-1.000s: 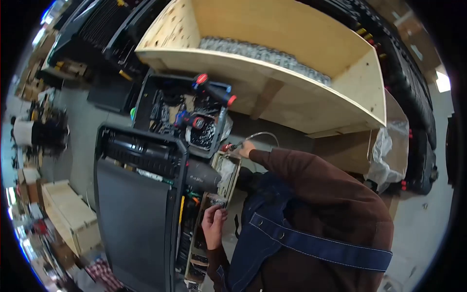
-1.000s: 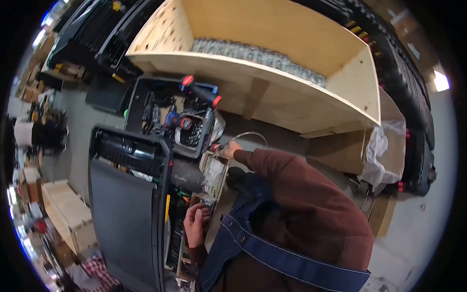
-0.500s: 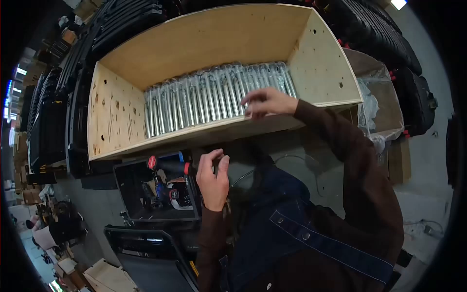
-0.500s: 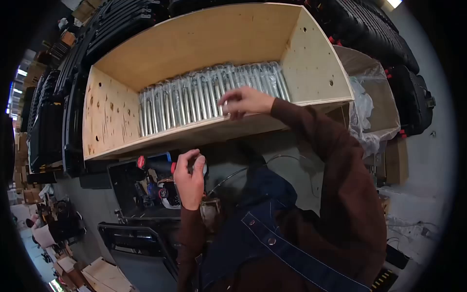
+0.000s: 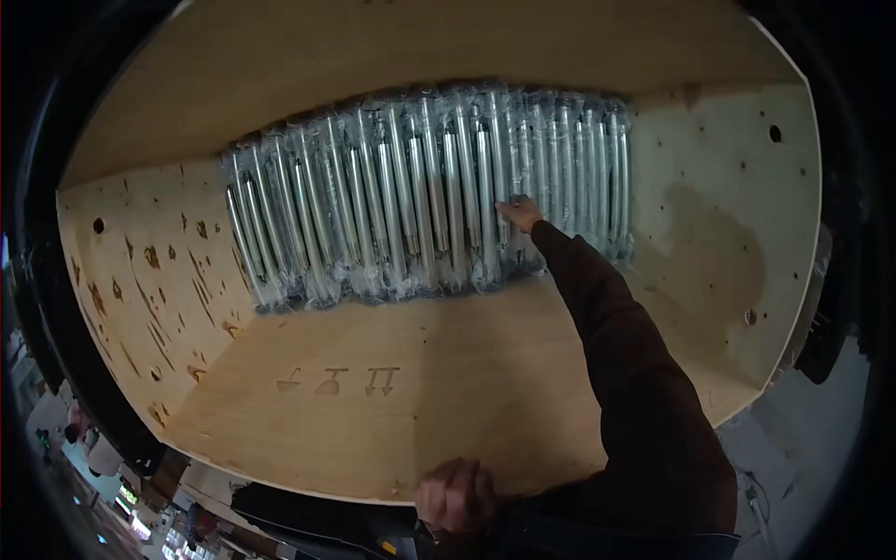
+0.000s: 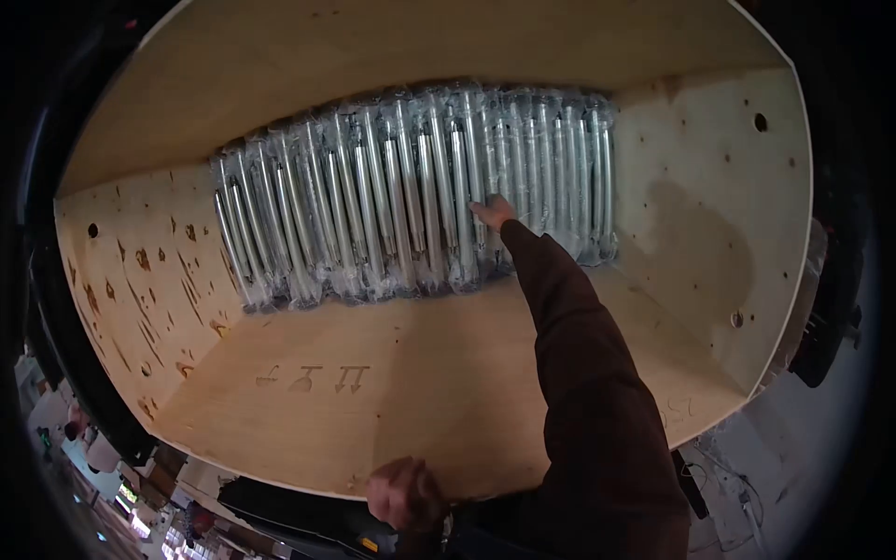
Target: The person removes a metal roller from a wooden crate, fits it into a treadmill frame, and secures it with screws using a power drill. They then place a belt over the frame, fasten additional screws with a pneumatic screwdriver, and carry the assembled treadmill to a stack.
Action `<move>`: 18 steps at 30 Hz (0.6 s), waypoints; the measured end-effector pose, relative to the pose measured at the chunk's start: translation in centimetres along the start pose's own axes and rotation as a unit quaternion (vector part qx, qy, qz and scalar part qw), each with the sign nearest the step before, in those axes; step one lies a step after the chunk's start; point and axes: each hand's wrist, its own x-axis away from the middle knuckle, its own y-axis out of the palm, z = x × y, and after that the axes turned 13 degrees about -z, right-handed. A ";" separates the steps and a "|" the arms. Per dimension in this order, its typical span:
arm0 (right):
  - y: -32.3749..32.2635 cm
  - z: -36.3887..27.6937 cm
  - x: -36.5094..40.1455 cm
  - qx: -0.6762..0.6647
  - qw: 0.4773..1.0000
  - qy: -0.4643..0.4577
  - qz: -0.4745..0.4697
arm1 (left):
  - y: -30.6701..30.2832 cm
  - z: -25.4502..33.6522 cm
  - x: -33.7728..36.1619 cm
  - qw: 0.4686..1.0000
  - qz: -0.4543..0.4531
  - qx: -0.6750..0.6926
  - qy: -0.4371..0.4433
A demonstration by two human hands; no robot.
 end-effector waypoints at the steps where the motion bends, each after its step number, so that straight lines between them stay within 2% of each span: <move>1: 1.9 2.5 -2.7 0.008 0.999 -0.009 0.053 | -0.2 0.1 -0.1 1.000 -0.007 0.004 -0.011; 2: 3.1 3.1 -3.7 -0.026 0.999 0.012 0.033 | -0.4 0.5 0.1 1.000 -0.011 0.005 -0.019; 4: 4.7 0.6 -2.1 0.023 0.993 0.051 0.107 | -0.2 0.7 -0.2 0.999 -0.017 -0.006 -0.035; 5: 4.5 -0.2 -1.7 0.014 0.994 0.066 0.086 | 0.0 0.6 -0.4 0.999 -0.017 -0.013 -0.039; 6: 4.3 0.8 -2.8 0.013 0.994 0.062 0.087 | 0.1 0.6 -0.6 0.999 -0.016 -0.018 -0.041; 8: 4.1 3.6 -5.2 0.048 0.998 -0.008 0.048 | 0.3 0.5 -0.7 0.999 -0.015 -0.029 -0.040; 9: 4.2 1.1 -3.0 0.043 0.995 -0.029 0.087 | 0.3 0.3 -0.7 0.999 -0.013 -0.033 -0.037; 10: 5.0 1.9 -1.9 0.041 0.994 -0.034 0.092 | 0.3 0.3 -0.6 0.999 -0.011 -0.040 -0.035; 11: 5.8 2.9 -1.6 -0.093 0.986 -0.065 0.122 | 0.4 0.2 -0.4 0.999 -0.008 -0.044 -0.029; 13: 4.9 -0.5 2.5 -0.230 0.963 -0.067 0.122 | 0.5 -0.1 0.0 0.998 0.001 -0.058 -0.019; 14: 3.5 -3.5 6.4 -0.233 0.967 -0.035 0.097 | 0.6 -0.3 0.2 0.998 0.005 -0.065 -0.014; 16: 3.9 -2.6 8.2 -0.198 0.962 -0.102 0.156 | 1.0 -0.6 0.6 0.997 0.018 -0.080 -0.003; 18: 2.1 -6.7 15.7 -0.216 0.968 -0.105 0.071 | 1.4 -0.5 0.5 0.995 0.027 -0.091 -0.002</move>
